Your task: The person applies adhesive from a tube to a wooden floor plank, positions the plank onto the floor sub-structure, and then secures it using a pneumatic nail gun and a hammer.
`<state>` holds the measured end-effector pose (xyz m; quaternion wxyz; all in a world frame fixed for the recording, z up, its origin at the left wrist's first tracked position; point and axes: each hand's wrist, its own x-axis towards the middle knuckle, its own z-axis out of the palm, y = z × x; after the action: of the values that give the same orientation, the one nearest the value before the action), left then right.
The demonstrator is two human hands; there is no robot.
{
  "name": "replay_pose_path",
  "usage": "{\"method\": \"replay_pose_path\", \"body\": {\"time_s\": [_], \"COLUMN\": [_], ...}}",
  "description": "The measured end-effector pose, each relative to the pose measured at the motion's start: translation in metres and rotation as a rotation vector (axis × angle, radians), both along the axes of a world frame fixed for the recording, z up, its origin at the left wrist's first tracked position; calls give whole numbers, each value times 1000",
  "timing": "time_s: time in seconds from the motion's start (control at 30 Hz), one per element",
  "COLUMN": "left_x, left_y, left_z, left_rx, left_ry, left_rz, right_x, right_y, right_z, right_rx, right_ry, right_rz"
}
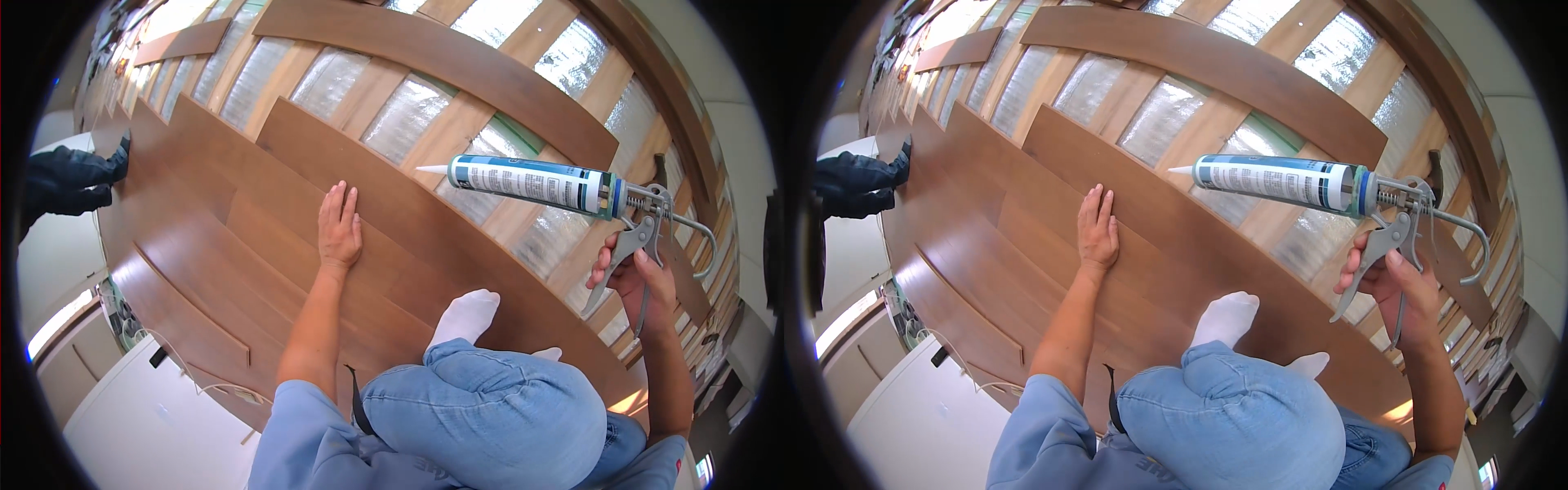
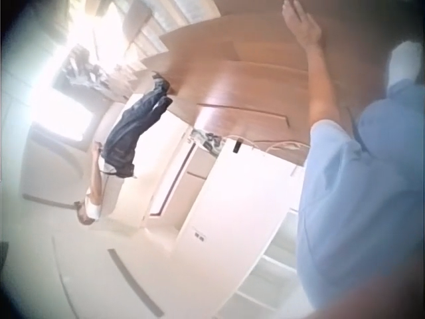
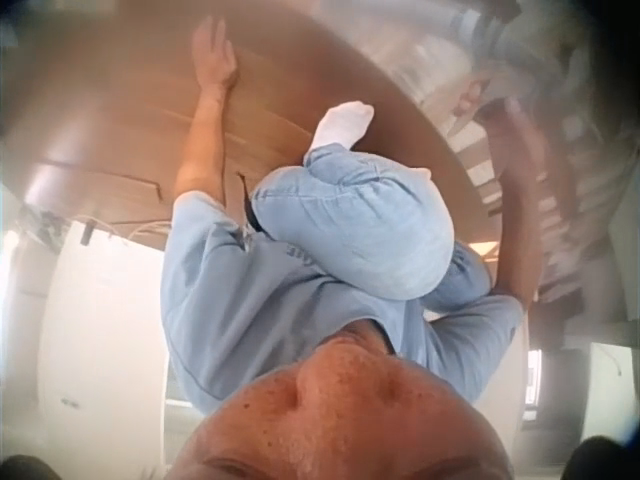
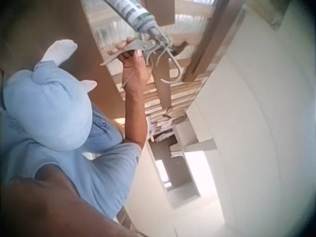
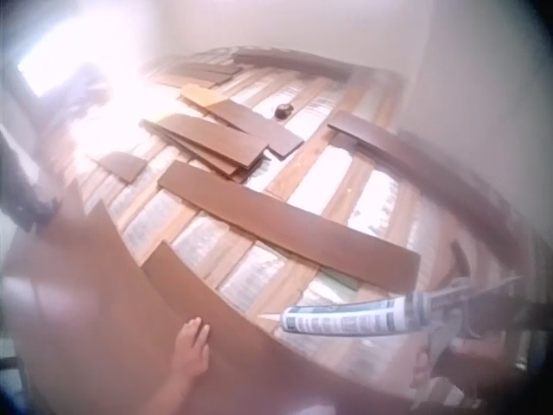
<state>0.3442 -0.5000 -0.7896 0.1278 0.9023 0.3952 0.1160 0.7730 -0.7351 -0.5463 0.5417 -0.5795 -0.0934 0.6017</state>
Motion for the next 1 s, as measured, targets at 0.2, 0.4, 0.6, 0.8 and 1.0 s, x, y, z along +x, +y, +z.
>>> {"method": "replay_pose_path", "body": {"time_s": [0.2,0.4,0.6,0.8,1.0], "left_x": [-3,-1,-2,-3,-2], "left_y": [-2,-2,-2,-1,-1], "left_z": [-2,-1,-2,-3,-3], "left_rx": [12,28,41,33,31], "left_ry": [-24,-28,-36,-32,-27], "left_rz": [20,9,9,8,-1], "right_x": [-8,-6,-8,-7,4], "right_y": [3,-7,-15,-19,-9], "right_z": [-8,-9,-8,-4,10], "right_rx": [-9,-11,-11,-18,-66], "right_ry": [-26,-29,-58,-134,-282], "right_rz": [22,22,55,125,297]}}
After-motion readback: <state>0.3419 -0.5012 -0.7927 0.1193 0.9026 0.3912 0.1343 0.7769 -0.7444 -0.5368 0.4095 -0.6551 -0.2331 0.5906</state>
